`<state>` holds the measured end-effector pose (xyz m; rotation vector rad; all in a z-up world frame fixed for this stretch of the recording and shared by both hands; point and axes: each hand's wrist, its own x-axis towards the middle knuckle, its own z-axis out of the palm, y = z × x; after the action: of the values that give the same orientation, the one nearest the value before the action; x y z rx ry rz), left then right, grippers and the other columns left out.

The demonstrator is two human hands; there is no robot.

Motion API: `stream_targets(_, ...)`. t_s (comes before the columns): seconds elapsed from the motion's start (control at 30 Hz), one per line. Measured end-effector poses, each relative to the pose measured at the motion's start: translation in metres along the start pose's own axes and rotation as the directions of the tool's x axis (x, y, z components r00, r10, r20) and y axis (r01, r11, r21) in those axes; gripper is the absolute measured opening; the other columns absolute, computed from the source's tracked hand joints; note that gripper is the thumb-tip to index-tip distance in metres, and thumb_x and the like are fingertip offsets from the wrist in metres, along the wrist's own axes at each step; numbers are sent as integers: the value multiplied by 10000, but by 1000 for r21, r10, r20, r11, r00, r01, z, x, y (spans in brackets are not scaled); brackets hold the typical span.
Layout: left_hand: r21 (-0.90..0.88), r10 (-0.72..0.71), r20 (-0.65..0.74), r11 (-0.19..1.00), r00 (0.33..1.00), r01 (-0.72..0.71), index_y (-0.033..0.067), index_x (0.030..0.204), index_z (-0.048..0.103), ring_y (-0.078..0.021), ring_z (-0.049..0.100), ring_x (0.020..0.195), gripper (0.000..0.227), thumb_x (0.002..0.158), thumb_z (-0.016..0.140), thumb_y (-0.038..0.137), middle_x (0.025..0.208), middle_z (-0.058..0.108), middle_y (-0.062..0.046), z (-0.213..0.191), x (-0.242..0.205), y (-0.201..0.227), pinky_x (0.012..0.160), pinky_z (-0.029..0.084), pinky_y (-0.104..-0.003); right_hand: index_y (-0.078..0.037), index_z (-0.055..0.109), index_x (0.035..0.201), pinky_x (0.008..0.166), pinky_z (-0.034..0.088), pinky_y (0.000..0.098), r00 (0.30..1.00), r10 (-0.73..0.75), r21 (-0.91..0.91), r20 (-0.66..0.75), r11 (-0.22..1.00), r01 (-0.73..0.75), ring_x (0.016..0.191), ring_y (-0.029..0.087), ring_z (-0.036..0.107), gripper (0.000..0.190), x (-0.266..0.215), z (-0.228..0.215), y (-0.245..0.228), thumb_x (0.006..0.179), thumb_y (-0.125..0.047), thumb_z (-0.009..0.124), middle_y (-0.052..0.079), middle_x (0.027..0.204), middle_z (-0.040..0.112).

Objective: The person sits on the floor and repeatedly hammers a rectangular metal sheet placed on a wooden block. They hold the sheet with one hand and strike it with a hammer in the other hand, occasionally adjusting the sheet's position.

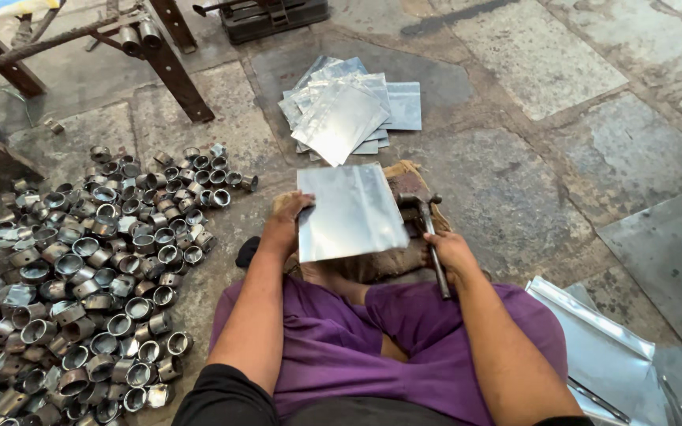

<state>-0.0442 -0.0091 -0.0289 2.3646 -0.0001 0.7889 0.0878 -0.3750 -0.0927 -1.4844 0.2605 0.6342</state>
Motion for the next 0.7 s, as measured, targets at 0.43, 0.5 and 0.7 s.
stream_targets(0.43,78,-761,213,638,613,766,-3,1132,735,-379,707,1026,542,931,716,499,1073,734,-252,44,-12,-37,894,538,-436,15,595,1033,526,537,422,1000,6,30,28,1000,-7,561,257,615,234,0,2,-17,1027,-219,592,151,749,641)
stream_targets(0.5,16,-741,271,642,615,766,0,1107,747,-368,743,959,506,868,754,446,1035,759,-237,50,-8,-19,848,558,-431,-3,593,1041,495,501,411,1000,-2,-24,18,1000,2,523,229,579,264,-2,9,-26,1040,-267,602,128,714,611)
stream_targets(0.7,-304,-859,-18,492,512,816,-28,1116,725,-361,761,927,463,832,786,333,1034,768,-219,39,-6,-3,823,571,-419,-44,654,1069,440,424,345,999,-24,-87,-49,996,20,519,176,549,147,-13,21,-21,983,-160,625,65,747,660)
